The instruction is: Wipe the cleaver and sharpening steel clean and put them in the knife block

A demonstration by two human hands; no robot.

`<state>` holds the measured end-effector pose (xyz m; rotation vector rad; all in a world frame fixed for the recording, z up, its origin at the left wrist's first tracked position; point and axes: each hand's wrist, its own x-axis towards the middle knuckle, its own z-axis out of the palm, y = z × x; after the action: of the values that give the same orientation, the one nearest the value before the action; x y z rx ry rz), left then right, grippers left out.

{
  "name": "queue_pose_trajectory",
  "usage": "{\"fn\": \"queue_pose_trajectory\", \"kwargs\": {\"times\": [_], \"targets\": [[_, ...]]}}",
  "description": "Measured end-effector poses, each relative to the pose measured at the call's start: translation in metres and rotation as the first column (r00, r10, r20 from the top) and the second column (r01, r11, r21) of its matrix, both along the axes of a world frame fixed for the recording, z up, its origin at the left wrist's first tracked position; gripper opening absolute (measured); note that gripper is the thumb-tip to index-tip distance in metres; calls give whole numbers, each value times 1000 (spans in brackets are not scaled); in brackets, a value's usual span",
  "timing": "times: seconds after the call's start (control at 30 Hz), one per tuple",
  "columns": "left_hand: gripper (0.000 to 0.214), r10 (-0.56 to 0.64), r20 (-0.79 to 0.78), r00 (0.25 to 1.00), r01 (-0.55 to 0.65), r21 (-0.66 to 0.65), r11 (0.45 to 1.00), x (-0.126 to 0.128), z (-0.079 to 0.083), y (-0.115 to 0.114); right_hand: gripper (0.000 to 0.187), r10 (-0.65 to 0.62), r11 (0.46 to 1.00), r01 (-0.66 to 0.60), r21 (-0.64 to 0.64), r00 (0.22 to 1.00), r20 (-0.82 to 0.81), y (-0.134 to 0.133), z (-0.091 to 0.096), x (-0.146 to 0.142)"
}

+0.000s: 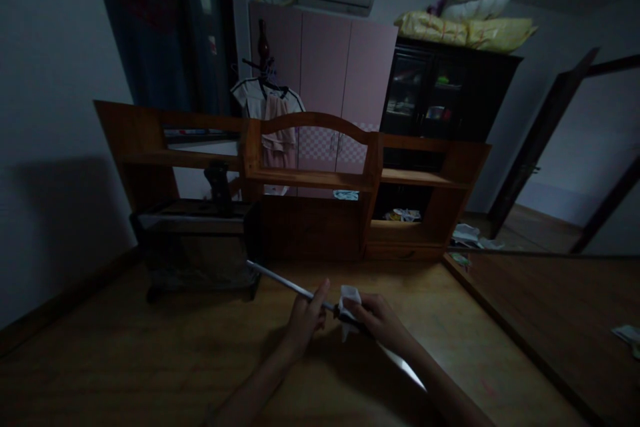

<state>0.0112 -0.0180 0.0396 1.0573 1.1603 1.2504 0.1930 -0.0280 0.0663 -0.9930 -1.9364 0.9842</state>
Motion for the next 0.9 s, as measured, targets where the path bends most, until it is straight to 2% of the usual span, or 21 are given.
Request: {"fn": "queue_pose_trajectory", "kwargs": {"times": [0.13, 0.23, 0.33, 0.47, 0.63, 0.9], "targets": [[56, 116, 43, 992, -116, -2, 993, -6, -3, 5, 51, 56, 990, -50, -128, 997, 44, 5, 5, 12], [56, 200, 55, 978, -199, -27, 980, -12, -5, 8, 51, 85, 973, -84, -216, 996, -7, 9, 8, 22], [55, 222, 99, 970, -220, -33, 975, -14, -3, 8, 49, 52, 961, -74, -268, 995, -85, 10, 10, 27], [54, 199, 75, 977, -201, 17, 980, -11, 1, 4, 46, 101, 937, -140, -321, 986, -136, 5, 12, 26], [56, 103, 0, 995, -103, 82, 991, -7, -6, 6, 48, 172, 896, -195, -399, 981, -91, -1, 11, 19], [54, 53, -37, 998, -48, 105, 993, -5, -15, 10, 57, 123, 927, -135, -350, 991, -56, -1, 8, 12]]}}
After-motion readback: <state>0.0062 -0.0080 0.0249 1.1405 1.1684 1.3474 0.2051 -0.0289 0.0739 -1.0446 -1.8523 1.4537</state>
